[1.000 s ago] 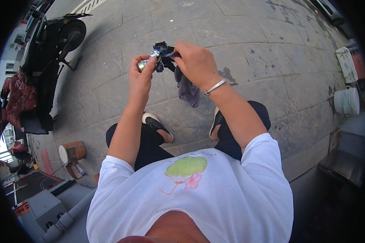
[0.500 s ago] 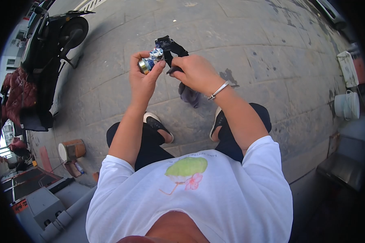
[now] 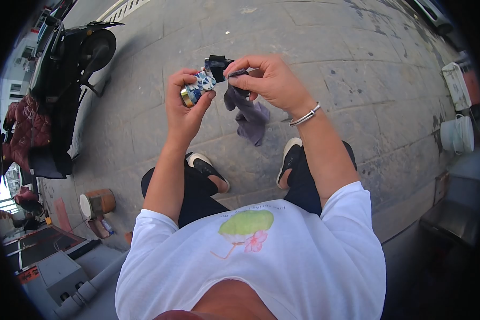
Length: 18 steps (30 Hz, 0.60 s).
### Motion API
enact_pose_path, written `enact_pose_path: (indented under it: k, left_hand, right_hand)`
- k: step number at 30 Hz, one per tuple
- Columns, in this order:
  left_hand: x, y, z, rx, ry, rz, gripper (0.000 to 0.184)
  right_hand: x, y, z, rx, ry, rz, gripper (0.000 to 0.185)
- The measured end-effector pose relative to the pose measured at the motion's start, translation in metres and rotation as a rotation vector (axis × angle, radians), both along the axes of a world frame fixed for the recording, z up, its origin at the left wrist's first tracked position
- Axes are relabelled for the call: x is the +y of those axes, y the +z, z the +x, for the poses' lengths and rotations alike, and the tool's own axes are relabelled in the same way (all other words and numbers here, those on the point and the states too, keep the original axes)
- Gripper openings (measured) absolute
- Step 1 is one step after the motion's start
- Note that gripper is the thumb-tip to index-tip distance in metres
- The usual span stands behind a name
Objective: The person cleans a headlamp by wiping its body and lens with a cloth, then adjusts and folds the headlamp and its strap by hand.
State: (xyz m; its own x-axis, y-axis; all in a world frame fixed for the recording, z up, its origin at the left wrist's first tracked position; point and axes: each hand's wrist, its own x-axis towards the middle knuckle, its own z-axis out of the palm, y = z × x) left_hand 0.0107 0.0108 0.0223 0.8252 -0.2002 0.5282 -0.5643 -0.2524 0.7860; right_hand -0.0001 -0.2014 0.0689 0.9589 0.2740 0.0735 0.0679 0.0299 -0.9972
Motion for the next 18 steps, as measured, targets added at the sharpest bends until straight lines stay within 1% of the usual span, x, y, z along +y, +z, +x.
enact_pose_path:
  k: [2,6,9,10,11,13,14,18]
  left_hand:
    - [-0.001,0.005,-0.003,-0.074,0.001,0.068,0.04]
    - [-0.004,0.007,-0.007,-0.121,-0.029,0.107,0.041]
    - [-0.003,0.007,-0.009,-0.145,0.021,0.216,0.041]
    - [-0.005,0.009,-0.009,-0.157,0.04,0.26,0.04]
    - [-0.004,0.01,-0.011,-0.174,0.048,0.29,0.039]
    - [-0.006,0.009,-0.012,-0.177,0.089,0.29,0.035]
    - [-0.005,0.007,-0.012,-0.162,0.111,0.281,0.034]
    - [-0.009,0.012,-0.013,-0.174,0.097,0.245,0.034]
  right_hand:
    - [0.004,-0.002,-0.002,0.089,0.023,0.015,0.012]
    - [0.012,-0.01,-0.003,0.158,0.022,0.021,0.014]
    - [0.018,-0.019,0.0,0.235,0.031,0.031,0.018]
    - [0.02,-0.027,0.002,0.29,0.052,0.133,0.02]
    - [0.023,-0.03,0.002,0.309,0.059,0.181,0.023]
    - [0.033,-0.036,0.0,0.432,0.042,0.342,0.033]
    - [0.037,-0.043,0.0,0.472,0.063,0.366,0.041]
    - [0.039,-0.044,0.002,0.395,0.139,0.349,0.055]
